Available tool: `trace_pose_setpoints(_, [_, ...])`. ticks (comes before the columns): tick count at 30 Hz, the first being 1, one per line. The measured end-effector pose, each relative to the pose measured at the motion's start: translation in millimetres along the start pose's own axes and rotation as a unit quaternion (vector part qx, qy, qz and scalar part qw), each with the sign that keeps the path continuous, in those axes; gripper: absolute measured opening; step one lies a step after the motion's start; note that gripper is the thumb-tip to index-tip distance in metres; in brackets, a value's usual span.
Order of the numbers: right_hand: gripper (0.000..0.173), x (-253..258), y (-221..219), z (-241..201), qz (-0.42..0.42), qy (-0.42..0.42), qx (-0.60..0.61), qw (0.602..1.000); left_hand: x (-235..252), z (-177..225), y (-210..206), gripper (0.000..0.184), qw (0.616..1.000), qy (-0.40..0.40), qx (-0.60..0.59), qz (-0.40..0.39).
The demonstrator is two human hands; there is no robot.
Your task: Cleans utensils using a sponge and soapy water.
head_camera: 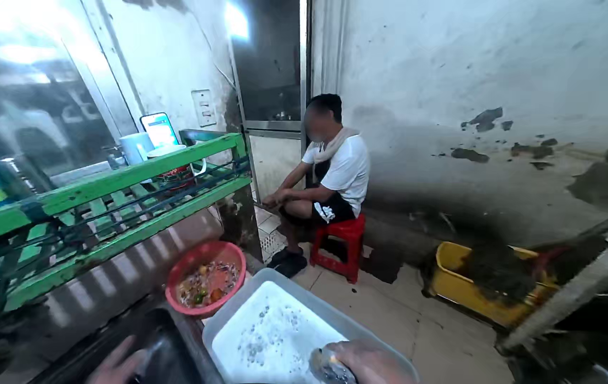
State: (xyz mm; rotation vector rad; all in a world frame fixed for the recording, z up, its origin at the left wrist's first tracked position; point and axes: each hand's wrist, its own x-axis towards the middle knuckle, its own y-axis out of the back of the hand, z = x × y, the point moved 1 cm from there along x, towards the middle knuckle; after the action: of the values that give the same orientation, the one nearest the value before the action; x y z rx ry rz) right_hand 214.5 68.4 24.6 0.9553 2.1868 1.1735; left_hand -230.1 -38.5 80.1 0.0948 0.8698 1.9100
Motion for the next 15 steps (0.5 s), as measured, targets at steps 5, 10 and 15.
trace_pose_setpoints(5, [0.039, -10, 1, 18, 0.029, 0.036, 0.015, 0.999, -8, 101, -127, 0.053, 0.976, -0.128, 0.063, -0.167])
trace_pose_setpoints(10, [0.041, -16, 2, 21, -0.017, 0.037, 0.011, 0.999, 40, 104, -233, 0.067, 0.965, -0.049, 0.203, -0.158])
trace_pose_setpoints(15, [0.039, -10, 1, 31, -0.026, 0.023, 0.1, 0.994, 51, 74, -269, 0.057, 0.956, 0.022, 0.277, -0.095])
